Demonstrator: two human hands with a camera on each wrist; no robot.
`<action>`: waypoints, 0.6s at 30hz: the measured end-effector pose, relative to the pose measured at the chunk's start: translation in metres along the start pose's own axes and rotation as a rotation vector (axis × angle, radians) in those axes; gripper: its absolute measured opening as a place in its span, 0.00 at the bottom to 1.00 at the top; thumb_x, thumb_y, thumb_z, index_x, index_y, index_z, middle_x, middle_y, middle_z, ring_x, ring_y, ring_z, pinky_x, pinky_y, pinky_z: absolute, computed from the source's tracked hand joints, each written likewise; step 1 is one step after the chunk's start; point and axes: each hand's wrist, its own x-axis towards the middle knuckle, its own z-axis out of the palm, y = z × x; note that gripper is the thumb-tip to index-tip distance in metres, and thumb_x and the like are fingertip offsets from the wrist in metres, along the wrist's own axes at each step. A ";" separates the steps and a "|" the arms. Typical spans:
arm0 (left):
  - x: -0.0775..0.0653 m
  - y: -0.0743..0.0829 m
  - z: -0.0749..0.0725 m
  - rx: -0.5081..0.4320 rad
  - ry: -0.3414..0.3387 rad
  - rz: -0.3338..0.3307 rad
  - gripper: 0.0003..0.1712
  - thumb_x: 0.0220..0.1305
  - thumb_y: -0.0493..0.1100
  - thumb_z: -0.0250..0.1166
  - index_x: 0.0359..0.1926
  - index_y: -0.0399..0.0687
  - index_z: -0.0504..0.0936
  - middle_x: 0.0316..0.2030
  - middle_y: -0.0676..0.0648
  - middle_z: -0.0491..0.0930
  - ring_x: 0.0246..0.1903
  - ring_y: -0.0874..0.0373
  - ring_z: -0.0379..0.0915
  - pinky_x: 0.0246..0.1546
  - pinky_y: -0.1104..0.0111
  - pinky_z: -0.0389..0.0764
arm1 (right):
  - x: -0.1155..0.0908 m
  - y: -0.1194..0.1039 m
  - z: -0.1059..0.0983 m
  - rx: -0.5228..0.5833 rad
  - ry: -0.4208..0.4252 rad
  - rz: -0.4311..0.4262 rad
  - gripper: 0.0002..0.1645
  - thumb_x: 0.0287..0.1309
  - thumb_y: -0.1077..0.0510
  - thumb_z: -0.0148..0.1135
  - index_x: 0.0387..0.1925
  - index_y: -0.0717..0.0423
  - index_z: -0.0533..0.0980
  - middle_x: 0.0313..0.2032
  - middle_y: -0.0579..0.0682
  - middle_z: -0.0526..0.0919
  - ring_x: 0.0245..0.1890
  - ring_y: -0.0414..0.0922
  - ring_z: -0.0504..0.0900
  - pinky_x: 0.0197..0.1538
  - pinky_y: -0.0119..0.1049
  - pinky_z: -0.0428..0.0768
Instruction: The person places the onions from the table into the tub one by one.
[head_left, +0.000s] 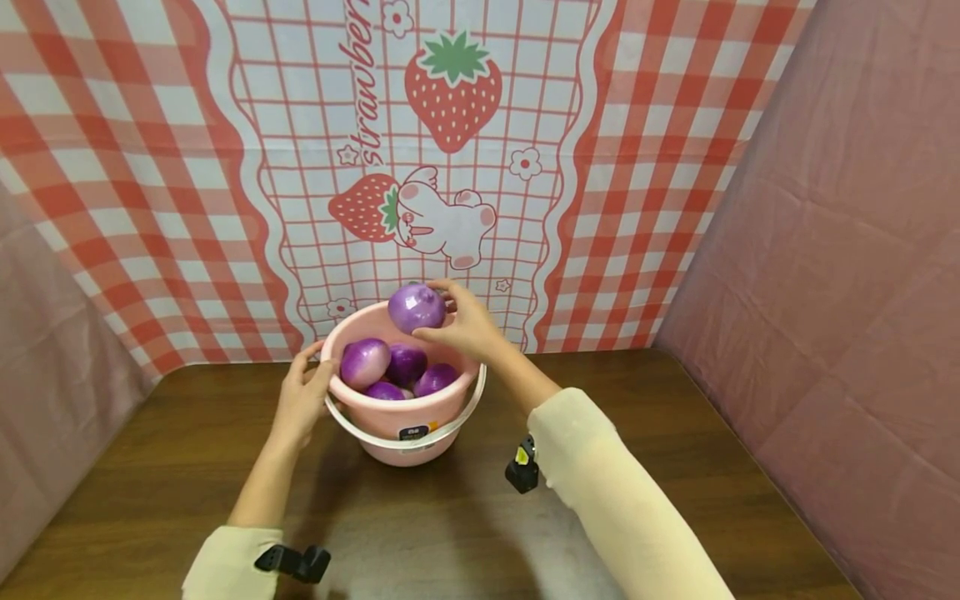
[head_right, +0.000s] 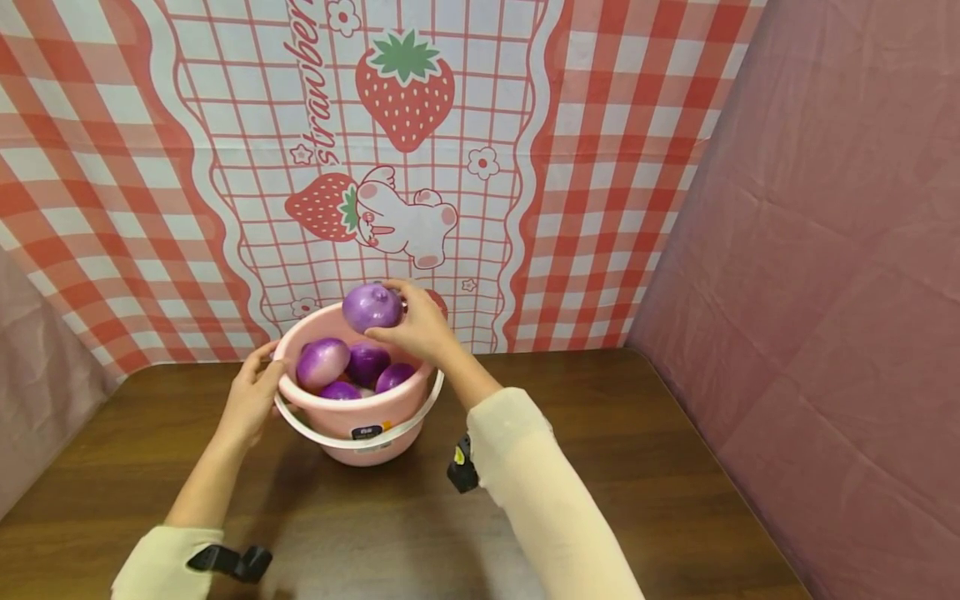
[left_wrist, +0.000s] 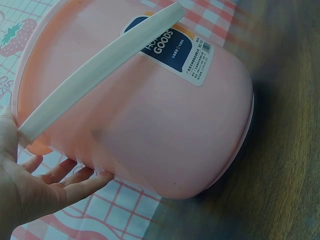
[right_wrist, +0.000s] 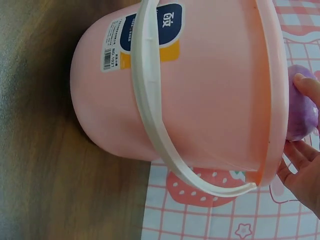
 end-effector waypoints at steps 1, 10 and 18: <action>0.000 0.000 0.000 0.001 0.000 0.000 0.32 0.68 0.47 0.50 0.71 0.51 0.54 0.60 0.27 0.65 0.26 0.72 0.75 0.26 0.74 0.85 | 0.000 0.000 0.001 0.003 0.000 -0.001 0.45 0.41 0.57 0.75 0.63 0.54 0.64 0.52 0.60 0.74 0.51 0.54 0.75 0.57 0.52 0.78; -0.001 0.001 0.000 0.005 0.007 -0.002 0.32 0.68 0.47 0.50 0.70 0.50 0.54 0.59 0.27 0.65 0.25 0.72 0.75 0.26 0.74 0.85 | 0.001 0.000 0.008 -0.012 0.006 0.004 0.45 0.40 0.56 0.76 0.61 0.53 0.66 0.50 0.57 0.77 0.51 0.51 0.77 0.57 0.46 0.79; 0.000 0.001 0.001 0.010 0.006 -0.008 0.31 0.68 0.47 0.50 0.70 0.51 0.54 0.59 0.28 0.66 0.25 0.71 0.75 0.26 0.73 0.86 | 0.000 -0.003 0.012 -0.005 -0.003 0.018 0.45 0.40 0.56 0.76 0.62 0.50 0.66 0.51 0.57 0.76 0.53 0.53 0.75 0.58 0.50 0.78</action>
